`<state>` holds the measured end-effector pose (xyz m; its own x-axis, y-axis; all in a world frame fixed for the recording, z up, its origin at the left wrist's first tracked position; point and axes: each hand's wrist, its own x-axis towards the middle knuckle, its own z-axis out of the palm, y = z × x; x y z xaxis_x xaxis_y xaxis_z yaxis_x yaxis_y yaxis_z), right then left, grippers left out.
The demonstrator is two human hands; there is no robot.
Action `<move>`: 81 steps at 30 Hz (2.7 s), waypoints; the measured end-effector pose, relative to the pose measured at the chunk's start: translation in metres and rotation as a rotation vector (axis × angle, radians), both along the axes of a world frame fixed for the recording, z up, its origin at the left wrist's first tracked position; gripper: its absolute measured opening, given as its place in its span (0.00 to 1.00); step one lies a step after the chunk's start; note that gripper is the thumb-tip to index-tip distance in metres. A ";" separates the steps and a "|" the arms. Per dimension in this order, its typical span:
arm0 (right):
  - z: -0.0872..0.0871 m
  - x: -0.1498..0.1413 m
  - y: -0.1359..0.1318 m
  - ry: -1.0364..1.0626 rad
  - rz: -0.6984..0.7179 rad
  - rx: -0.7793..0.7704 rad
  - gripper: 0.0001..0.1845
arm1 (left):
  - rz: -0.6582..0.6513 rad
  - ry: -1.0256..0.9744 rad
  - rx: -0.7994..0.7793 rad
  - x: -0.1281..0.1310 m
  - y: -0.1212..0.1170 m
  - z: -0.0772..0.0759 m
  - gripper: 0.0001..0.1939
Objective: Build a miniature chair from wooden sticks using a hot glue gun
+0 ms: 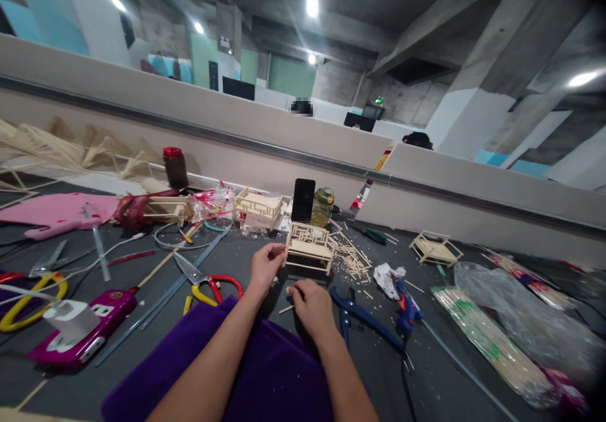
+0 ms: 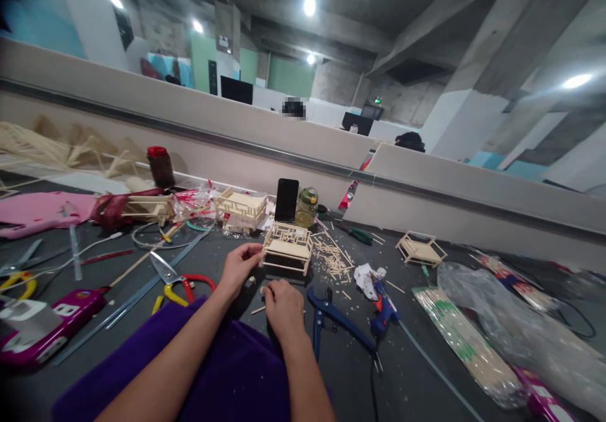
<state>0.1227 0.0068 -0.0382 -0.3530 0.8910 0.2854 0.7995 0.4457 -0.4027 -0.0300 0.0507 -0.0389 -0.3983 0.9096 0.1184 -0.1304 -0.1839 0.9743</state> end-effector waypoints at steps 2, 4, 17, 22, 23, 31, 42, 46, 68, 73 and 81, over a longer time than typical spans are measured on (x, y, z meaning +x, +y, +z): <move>0.000 -0.004 -0.002 -0.086 0.020 0.018 0.11 | -0.005 -0.004 -0.005 0.000 0.000 0.000 0.15; 0.000 -0.006 -0.004 -0.159 0.037 0.037 0.11 | -0.010 -0.008 -0.013 0.000 0.000 0.000 0.16; -0.003 -0.008 -0.004 -0.149 0.038 0.105 0.10 | -0.126 -0.012 -0.104 -0.009 -0.004 0.003 0.13; 0.002 0.000 -0.001 0.333 -0.032 0.242 0.13 | -0.170 0.025 -0.143 -0.016 -0.002 0.001 0.10; 0.003 0.003 0.000 0.415 -0.082 0.261 0.14 | -0.160 0.032 -0.150 -0.017 -0.001 0.000 0.09; 0.006 0.017 0.010 0.816 -0.380 0.279 0.12 | 0.029 -0.010 -0.029 -0.027 0.003 0.003 0.15; 0.004 0.018 0.016 0.747 -0.358 0.336 0.13 | -0.444 0.023 -0.105 -0.032 0.057 0.044 0.27; 0.004 0.016 0.016 0.760 -0.334 0.330 0.13 | -0.562 0.108 -0.153 -0.027 0.067 0.045 0.27; 0.002 0.013 0.017 0.780 -0.305 0.307 0.15 | -0.523 -0.026 -0.121 -0.008 0.076 0.030 0.25; 0.004 0.014 0.018 0.794 -0.303 0.303 0.15 | -0.504 -0.039 -0.126 -0.005 0.073 0.033 0.25; 0.009 0.025 0.020 0.716 -0.350 0.353 0.13 | -0.208 -0.062 -0.011 -0.018 0.059 0.040 0.25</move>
<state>0.1477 0.0268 -0.0295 0.2945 0.7322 0.6141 0.5214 0.4154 -0.7453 -0.0477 0.1098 0.0010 -0.2080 0.9741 0.0890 -0.2240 -0.1360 0.9651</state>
